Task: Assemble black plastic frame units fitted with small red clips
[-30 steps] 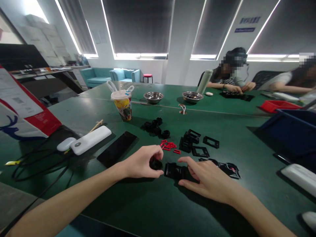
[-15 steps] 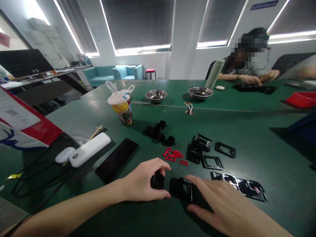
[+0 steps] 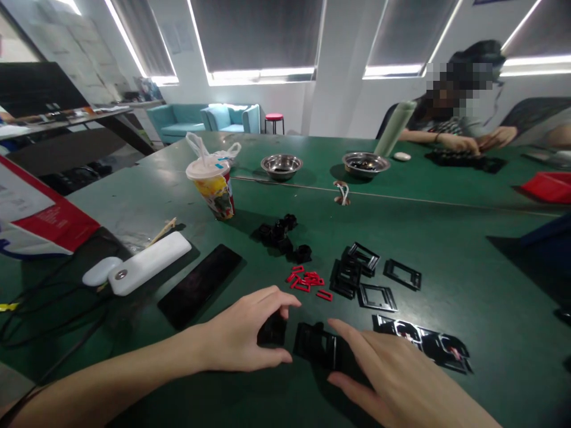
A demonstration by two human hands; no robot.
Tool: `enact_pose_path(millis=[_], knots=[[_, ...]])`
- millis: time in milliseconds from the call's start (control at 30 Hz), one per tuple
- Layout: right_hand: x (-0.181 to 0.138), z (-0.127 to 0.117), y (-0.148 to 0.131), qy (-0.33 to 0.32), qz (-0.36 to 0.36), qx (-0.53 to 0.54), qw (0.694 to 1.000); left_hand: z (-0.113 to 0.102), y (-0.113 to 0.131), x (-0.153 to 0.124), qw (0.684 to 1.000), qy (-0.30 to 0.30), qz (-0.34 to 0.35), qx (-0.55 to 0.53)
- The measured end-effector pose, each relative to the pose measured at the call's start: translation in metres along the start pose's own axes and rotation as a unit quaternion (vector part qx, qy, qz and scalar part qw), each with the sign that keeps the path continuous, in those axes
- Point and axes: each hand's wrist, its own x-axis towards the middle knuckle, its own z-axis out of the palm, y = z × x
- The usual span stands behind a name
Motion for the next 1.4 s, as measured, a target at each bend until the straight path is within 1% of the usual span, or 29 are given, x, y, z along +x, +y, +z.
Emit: enact_pose_path(millis=[67, 100, 200, 267, 333, 533, 700, 900, 1000, 1133, 1233, 1400], knots=[[0.000, 0.001, 0.000, 0.003, 0.005, -0.003, 1.000, 0.001, -0.001, -0.002, 1.000, -0.005, 0.004, 0.012], [0.000, 0.001, 0.000, -0.006, 0.003, -0.002, 1.000, 0.001, -0.001, -0.004, 1.000, -0.001, 0.002, 0.018], [0.000, 0.001, 0.000, -0.026, 0.003, 0.016, 1.000, 0.000, -0.004, -0.008, 0.999, 0.012, 0.032, 0.031], [0.000, 0.000, 0.000, -0.030, 0.007, 0.032, 0.999, -0.003, -0.005, -0.010, 0.996, 0.021, 0.066, 0.051], [0.000, 0.000, 0.001, -0.027, 0.009, 0.041, 0.999, -0.009, -0.007, -0.010, 0.994, 0.019, 0.085, 0.073], [-0.001, -0.001, 0.001, -0.035, 0.013, 0.041, 0.998, -0.024, -0.016, -0.009, 0.985, -0.001, 0.100, 0.137], [-0.001, -0.003, 0.001, -0.043, 0.017, 0.039, 0.998, -0.025, -0.018, -0.010, 0.983, -0.020, 0.099, 0.151], [0.000, 0.001, 0.002, -0.057, 0.027, 0.045, 0.997, -0.025, -0.011, -0.011, 0.983, -0.019, 0.099, 0.155], [0.000, 0.001, 0.001, -0.058, 0.028, 0.045, 0.997, -0.025, -0.007, -0.012, 0.979, -0.009, 0.103, 0.173], [-0.001, 0.001, 0.001, -0.058, 0.026, 0.042, 0.997, -0.022, -0.006, -0.014, 0.975, -0.006, 0.089, 0.203], [-0.002, 0.002, 0.001, -0.050, 0.030, 0.047, 0.997, -0.020, -0.009, -0.014, 0.977, -0.010, 0.083, 0.198], [0.000, 0.004, 0.002, -0.026, 0.028, 0.056, 0.998, -0.019, -0.011, -0.014, 0.977, 0.006, 0.086, 0.194]])
